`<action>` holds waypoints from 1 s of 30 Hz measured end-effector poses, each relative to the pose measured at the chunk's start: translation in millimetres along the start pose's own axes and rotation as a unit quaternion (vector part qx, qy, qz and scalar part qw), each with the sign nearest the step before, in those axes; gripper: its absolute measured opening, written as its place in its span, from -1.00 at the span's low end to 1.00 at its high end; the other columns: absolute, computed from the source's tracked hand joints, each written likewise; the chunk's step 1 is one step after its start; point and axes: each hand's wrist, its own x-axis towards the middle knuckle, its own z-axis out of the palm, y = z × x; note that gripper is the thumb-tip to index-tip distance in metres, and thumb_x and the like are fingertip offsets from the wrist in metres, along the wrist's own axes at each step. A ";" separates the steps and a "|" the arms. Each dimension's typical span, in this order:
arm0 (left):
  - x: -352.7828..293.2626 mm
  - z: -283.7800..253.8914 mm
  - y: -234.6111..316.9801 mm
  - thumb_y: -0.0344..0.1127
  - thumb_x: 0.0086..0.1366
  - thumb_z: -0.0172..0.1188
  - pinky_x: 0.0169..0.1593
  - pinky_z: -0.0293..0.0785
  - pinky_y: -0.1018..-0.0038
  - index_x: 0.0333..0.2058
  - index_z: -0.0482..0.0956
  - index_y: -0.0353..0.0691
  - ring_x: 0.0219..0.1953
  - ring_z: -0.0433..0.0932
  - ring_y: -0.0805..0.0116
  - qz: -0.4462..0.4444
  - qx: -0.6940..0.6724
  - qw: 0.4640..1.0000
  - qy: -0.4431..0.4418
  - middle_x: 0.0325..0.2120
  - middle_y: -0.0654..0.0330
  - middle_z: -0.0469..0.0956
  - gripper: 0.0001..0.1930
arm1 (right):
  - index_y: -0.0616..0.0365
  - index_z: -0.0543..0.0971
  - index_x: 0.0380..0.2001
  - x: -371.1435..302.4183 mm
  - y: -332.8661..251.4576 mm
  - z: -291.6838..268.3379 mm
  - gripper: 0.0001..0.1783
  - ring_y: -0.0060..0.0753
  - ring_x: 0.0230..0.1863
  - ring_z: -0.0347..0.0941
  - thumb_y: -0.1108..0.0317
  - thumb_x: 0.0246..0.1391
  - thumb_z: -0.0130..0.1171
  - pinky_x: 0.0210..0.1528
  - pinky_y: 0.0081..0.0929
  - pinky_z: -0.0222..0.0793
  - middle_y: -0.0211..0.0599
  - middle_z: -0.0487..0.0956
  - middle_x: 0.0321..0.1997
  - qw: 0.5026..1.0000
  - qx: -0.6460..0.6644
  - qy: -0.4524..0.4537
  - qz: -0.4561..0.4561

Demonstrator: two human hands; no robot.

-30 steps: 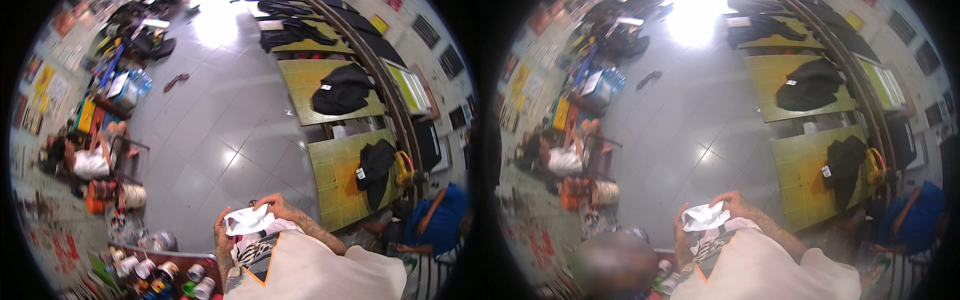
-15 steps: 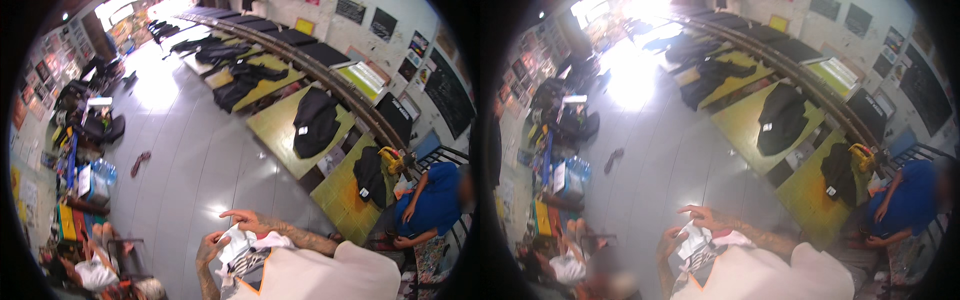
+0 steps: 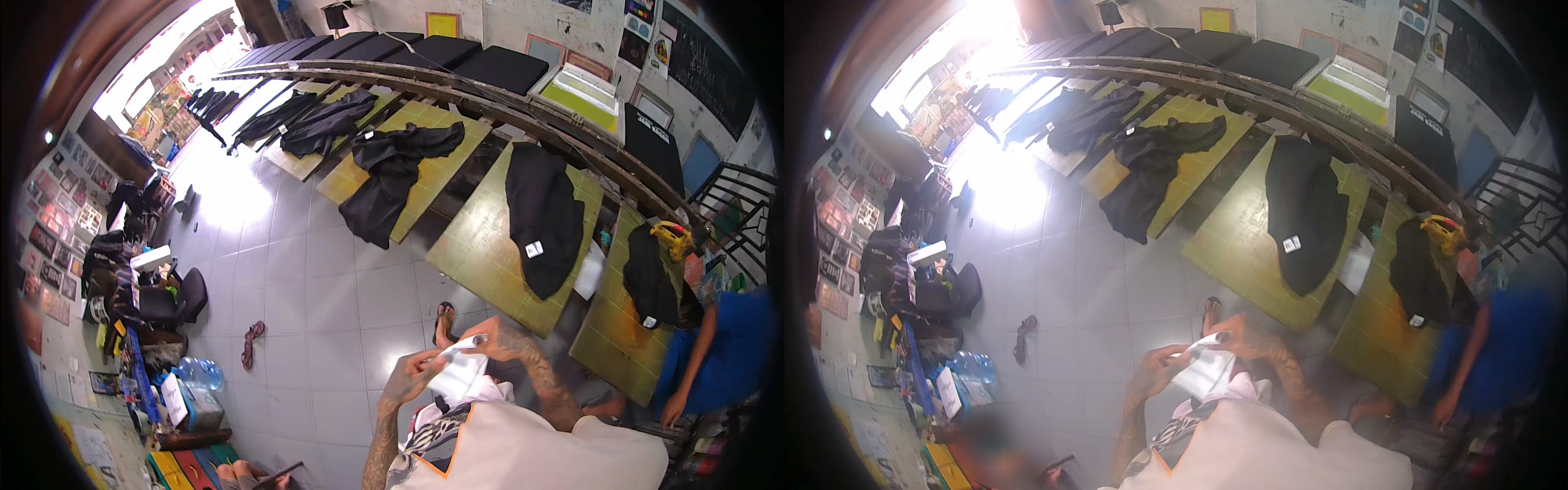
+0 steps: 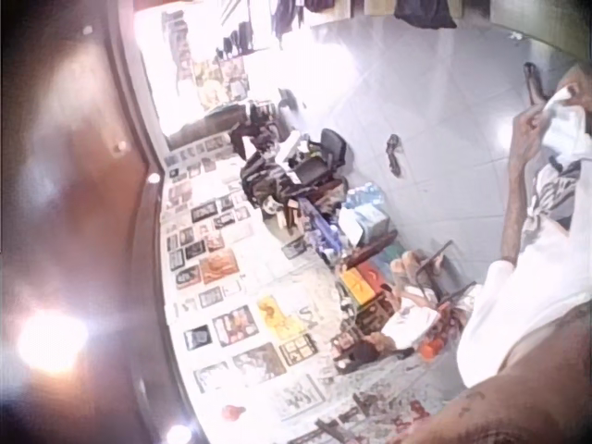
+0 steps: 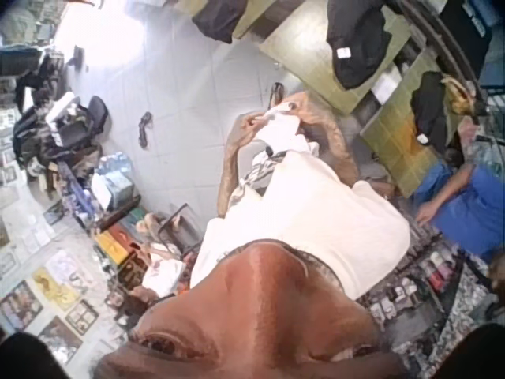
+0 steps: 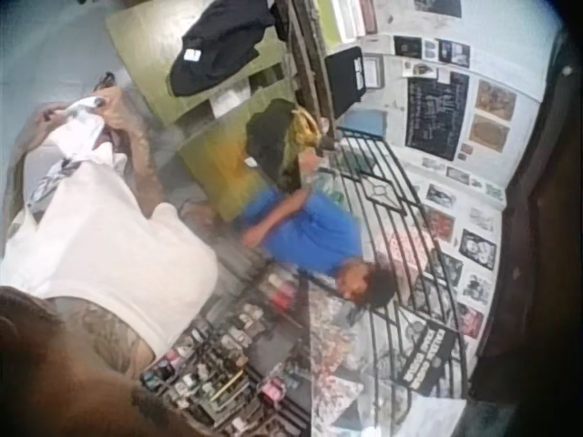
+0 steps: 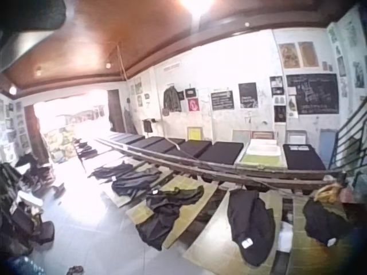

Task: The person wipes a black t-shirt with a white cloth, then stretches and secures it onto a screen printing frame. They repeat this process for several t-shirts, ensuring each is taut and aligned. The person also uses a heat gun to dry or set the fabric on the frames.

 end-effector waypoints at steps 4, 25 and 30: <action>122.4 -16.8 -2.1 -0.04 0.46 0.11 -0.55 0.20 0.64 -0.07 0.63 -0.31 -0.62 0.28 0.70 0.029 -0.020 0.999 0.022 -0.66 0.49 0.36 -0.60 | 0.15 0.61 0.02 66.0 9.6 -51.1 -0.57 -0.07 -0.08 0.57 0.25 0.08 0.27 0.03 -0.25 0.45 -0.06 0.65 -0.10 0.989 -0.080 0.101 -0.068; 556.8 -132.1 118.3 -0.09 0.38 0.11 0.39 0.03 0.05 0.34 0.16 -0.22 0.44 -0.02 -0.21 0.304 0.360 0.838 0.273 0.35 -0.10 0.15 -0.35 | 0.26 0.54 -0.14 244.3 16.7 -374.3 -0.77 -0.48 -0.28 0.59 0.45 0.14 0.06 -0.29 -0.50 0.47 -0.11 0.65 -0.25 0.920 -0.070 0.385 -0.030; 565.7 -127.6 101.9 -0.03 0.39 0.05 0.31 0.14 0.05 0.35 0.15 -0.20 0.42 -0.01 -0.23 0.240 0.462 0.818 0.243 0.36 -0.10 0.11 -0.34 | 0.27 0.55 -0.07 342.2 77.1 -487.3 -0.61 -0.38 -0.43 0.61 0.19 0.18 0.06 -0.33 -0.39 0.48 -0.12 0.65 -0.33 0.865 -0.020 0.498 0.060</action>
